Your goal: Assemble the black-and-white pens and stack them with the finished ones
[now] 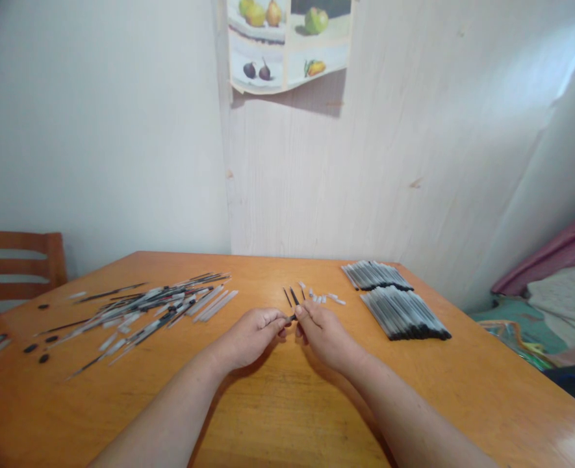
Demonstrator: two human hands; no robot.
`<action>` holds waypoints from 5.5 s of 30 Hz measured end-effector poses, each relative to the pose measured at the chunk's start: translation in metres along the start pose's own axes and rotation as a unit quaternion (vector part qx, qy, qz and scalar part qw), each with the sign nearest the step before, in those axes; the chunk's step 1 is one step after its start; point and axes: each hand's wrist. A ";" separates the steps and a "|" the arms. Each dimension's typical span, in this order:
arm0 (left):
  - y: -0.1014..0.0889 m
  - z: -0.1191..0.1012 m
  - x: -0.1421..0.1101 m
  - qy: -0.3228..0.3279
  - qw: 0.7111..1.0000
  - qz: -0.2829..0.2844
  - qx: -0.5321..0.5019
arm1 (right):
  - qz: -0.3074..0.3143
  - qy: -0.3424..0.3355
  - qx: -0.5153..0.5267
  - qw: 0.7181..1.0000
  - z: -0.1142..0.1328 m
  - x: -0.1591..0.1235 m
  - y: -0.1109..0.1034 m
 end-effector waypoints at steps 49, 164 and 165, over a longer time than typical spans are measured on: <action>0.001 -0.014 -0.003 0.038 0.999 -0.022 -0.013 | -0.011 -0.025 -0.054 0.998 0.004 -0.002 -0.010; -0.016 0.001 0.006 -0.083 0.897 -0.320 -0.293 | -0.008 0.120 -0.035 0.992 -0.041 0.006 -0.032; -0.016 0.001 0.007 -0.077 0.891 -0.325 -0.306 | 0.003 0.111 0.021 0.994 -0.035 0.005 -0.030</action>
Point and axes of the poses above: each hand's wrist, its own x-axis towards the middle knuckle, its own y-axis out of the palm, z = x × y, and after that the axes turned 4 degrees about -x, right-handed
